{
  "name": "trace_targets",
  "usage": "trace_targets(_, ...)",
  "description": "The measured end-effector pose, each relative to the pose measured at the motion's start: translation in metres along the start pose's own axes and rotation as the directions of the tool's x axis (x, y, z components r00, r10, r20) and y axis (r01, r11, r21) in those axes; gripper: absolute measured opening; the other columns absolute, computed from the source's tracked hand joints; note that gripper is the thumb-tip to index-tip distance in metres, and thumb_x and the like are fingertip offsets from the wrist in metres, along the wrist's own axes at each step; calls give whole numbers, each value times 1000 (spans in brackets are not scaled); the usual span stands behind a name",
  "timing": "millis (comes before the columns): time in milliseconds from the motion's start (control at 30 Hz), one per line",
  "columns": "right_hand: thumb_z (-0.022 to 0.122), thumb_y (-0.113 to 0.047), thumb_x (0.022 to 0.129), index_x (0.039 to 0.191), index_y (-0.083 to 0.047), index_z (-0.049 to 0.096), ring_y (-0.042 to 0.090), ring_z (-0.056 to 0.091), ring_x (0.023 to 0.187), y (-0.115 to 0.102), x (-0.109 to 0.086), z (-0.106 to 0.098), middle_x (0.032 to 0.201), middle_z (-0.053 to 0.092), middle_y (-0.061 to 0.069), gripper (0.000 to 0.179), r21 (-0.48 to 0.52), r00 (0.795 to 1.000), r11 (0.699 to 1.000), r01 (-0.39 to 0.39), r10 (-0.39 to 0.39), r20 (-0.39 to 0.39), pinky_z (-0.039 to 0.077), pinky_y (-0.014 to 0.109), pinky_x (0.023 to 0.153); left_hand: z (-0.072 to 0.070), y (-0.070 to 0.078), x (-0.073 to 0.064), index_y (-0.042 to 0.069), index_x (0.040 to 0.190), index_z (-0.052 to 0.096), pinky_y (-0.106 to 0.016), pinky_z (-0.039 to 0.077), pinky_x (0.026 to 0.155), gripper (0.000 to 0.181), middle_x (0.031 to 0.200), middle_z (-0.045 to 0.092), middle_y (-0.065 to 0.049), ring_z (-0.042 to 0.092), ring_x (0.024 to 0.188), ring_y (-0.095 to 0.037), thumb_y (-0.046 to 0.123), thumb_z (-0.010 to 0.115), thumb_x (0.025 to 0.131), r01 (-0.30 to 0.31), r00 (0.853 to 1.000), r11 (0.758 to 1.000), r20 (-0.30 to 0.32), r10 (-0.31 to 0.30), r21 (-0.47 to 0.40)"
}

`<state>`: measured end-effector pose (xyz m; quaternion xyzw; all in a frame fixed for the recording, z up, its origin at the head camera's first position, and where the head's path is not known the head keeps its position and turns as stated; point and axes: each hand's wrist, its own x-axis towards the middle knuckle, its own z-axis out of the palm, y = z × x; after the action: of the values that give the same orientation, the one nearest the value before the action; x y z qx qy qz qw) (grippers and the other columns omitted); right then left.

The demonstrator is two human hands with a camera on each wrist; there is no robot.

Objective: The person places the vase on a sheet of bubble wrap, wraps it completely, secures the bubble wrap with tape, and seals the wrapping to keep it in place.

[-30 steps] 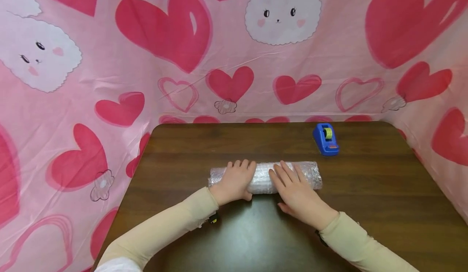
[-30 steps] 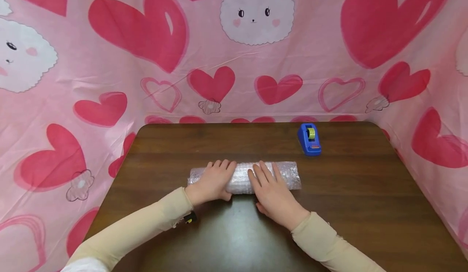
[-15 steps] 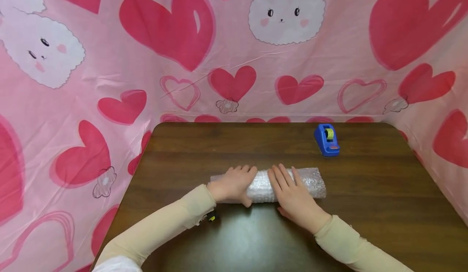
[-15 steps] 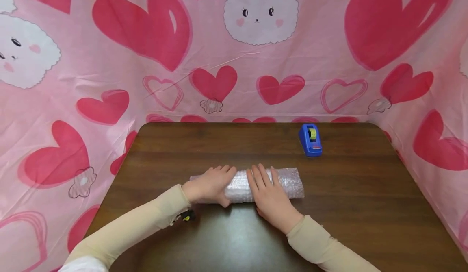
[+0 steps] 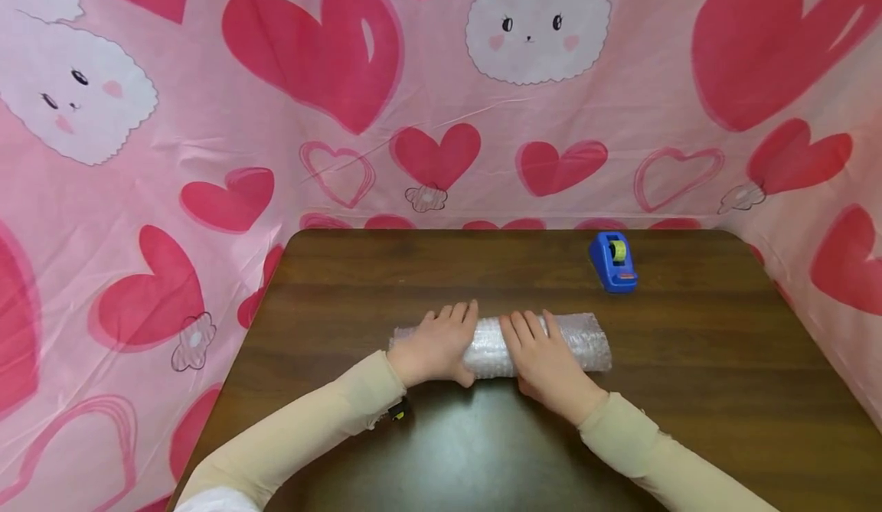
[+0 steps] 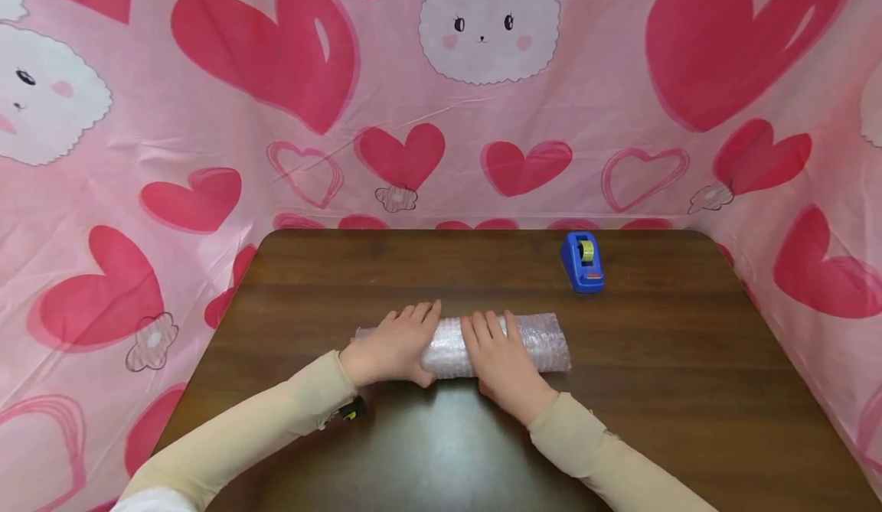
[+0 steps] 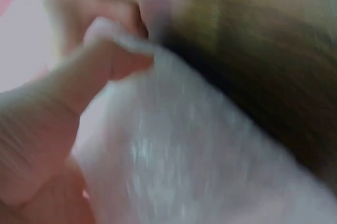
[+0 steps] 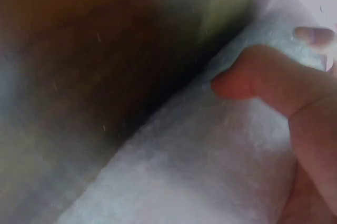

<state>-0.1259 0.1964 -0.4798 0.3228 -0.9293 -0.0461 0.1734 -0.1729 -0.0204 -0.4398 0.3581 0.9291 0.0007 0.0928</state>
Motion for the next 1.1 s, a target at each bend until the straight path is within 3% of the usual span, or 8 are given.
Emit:
trace_targets(100, 96, -34, 61, 138, 6, 51, 40, 57, 115, 8, 7, -2, 126, 59, 23, 97, 71, 998, 997, -24, 19, 68, 48, 62, 100, 2, 9, -5, -3, 157, 37, -51, 51, 99, 112, 144, 55, -19, 57, 127, -34, 50, 88, 73, 20, 995, 996, -102, -11, 92)
trace_targets(233, 95, -35, 61, 137, 5, 53, 40, 58, 116, 16, 16, -5, 127, 61, 22, 96, 140, 990, 989, -49, 30, 138, 49, 61, 99, 12, 18, -11, -1, 154, 43, -57, 50, 99, 103, 140, 59, -21, 59, 125, -36, 46, 87, 74, 39, 974, 981, -226, 5, 190)
trace_targets(467, 95, -35, 61, 137, 6, 52, 40, 58, 117, 23, 26, -9, 127, 61, 21, 96, 220, 972, 972, -82, 30, 234, 48, 64, 99, 26, 18, -9, 4, 158, 36, -60, 47, 103, 119, 145, 54, -20, 55, 130, -35, 63, 90, 69, 69, 960, 954, -279, 15, 290)
trace_targets(733, 95, -34, 66, 143, 8, 48, 45, 57, 123, 21, 35, -19, 134, 60, 25, 99, 193, 949, 971, -143, 79, 304, 41, 69, 106, 37, 8, 3, 8, 145, 51, -51, 51, 89, 112, 122, 62, -12, 62, 107, -30, 67, 94, 59, 99, 907, 938, -418, 53, 332)
trace_targets(867, 93, -30, 70, 146, 11, 45, 48, 55, 128, 11, 28, -21, 139, 56, 30, 99, 116, 967, 983, -144, 115, 229, 41, 68, 106, 36, 1, 9, 10, 140, 54, -46, 50, 81, 104, 118, 64, -10, 63, 101, -29, 61, 96, 59, 58, 913, 959, -403, 61, 277)
trace_targets(967, 91, -29, 74, 148, 11, 44, 50, 51, 133, 3, 20, -19, 143, 52, 32, 96, 81, 976, 985, -151, 135, 168, 39, 69, 108, 31, -3, 12, 10, 139, 54, -45, 49, 78, 101, 117, 65, -10, 62, 99, -29, 57, 97, 61, 24, 934, 979, -354, 50, 201)
trace_targets(1100, 93, -33, 75, 151, 8, 41, 50, 44, 140, -4, 10, -17, 150, 47, 31, 101, 75, 971, 979, -190, 176, 161, 33, 72, 112, 25, -6, 14, 9, 140, 53, -46, 48, 80, 97, 119, 65, -11, 61, 102, -31, 52, 97, 64, -9, 959, 994, -280, 40, 111)
